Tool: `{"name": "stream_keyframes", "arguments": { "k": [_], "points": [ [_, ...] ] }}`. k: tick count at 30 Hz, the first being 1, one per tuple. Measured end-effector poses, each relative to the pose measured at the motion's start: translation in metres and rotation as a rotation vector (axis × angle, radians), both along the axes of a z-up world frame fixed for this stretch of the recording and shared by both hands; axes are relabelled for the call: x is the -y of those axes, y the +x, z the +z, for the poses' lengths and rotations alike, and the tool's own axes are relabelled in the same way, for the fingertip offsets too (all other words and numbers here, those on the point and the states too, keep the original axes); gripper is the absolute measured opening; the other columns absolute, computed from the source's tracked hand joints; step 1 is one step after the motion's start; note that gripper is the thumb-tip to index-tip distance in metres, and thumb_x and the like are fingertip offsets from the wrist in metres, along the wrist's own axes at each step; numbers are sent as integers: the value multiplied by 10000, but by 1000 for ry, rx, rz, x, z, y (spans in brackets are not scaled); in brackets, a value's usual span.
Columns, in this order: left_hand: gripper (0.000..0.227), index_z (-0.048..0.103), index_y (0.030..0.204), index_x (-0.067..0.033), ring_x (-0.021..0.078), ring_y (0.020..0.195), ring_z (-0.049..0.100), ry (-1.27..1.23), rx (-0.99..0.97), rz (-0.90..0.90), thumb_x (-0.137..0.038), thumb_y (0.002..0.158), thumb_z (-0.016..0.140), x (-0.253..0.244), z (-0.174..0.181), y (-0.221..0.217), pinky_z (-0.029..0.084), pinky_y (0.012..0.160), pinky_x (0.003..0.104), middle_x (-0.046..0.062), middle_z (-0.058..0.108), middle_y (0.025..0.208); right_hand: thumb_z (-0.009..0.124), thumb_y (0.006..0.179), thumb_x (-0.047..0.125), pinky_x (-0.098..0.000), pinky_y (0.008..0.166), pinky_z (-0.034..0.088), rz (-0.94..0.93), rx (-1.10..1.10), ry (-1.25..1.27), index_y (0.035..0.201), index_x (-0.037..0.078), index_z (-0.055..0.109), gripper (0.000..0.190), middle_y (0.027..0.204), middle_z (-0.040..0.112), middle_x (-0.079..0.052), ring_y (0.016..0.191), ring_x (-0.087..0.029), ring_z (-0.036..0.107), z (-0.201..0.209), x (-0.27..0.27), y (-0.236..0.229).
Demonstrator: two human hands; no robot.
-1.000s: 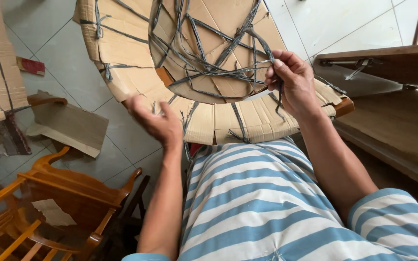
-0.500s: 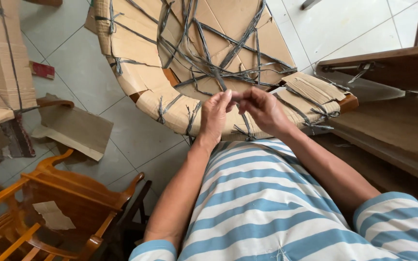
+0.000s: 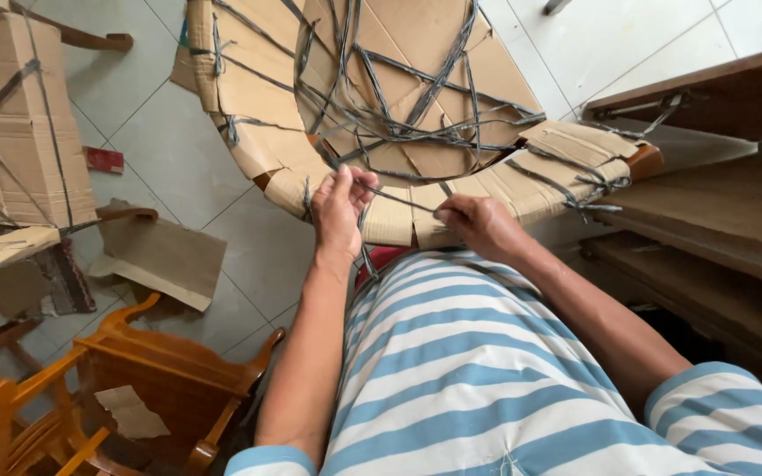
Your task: Unpacking a wooden chair frame by cutting plastic straps and removing cardboard wrapping with a knife
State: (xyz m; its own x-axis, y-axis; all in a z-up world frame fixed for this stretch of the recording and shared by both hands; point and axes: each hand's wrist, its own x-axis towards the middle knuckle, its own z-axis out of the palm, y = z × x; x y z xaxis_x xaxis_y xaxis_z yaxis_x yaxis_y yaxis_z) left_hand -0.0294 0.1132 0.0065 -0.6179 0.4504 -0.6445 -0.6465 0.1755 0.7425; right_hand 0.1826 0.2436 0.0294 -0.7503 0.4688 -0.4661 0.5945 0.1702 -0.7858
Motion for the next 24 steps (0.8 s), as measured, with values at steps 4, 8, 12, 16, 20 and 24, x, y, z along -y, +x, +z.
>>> {"name": "stream_keyframes", "arguments": {
  "k": [4,8,12,16,20,24],
  "points": [
    [249,676,990,-151,160,825,784,35,18,7,-372,1047,577,7,14,-20,614,750,227,89,780,859,656,1002,295,-509,777,536,-80,31,55,1084,153,734,181,839,733,-184,869,-414,708,5,-5,21],
    [241,674,973,-149,188,836,784,19,51,3,-356,1049,577,13,-4,-34,633,759,256,109,771,847,653,1019,279,-453,724,531,-222,13,63,1049,170,734,139,753,694,-137,772,-334,693,5,2,42],
    [236,669,967,-148,185,837,783,14,68,-24,-355,1044,588,14,-9,-39,640,769,263,105,774,857,682,1029,231,-383,631,504,-396,-88,117,973,146,738,116,646,622,-110,640,-257,635,-3,12,55],
    [239,670,974,-148,195,859,784,45,101,-27,-362,1040,587,13,-12,-42,646,779,277,111,775,877,682,1058,223,-350,611,494,-511,-125,133,975,124,734,140,638,600,-97,627,-182,588,-6,22,65],
    [244,674,974,-148,210,877,784,80,139,-44,-365,1042,587,16,-19,-47,654,787,294,117,777,900,705,1057,181,-292,573,484,-660,-210,126,937,71,724,164,607,595,-72,581,-159,580,-14,27,74],
    [244,673,964,-153,211,879,783,88,152,-60,-356,1049,569,22,-32,-53,654,792,293,112,779,901,701,1072,145,-213,517,432,-892,-342,-42,935,33,668,180,600,558,-45,560,-99,538,-31,29,82]
  ]
}}
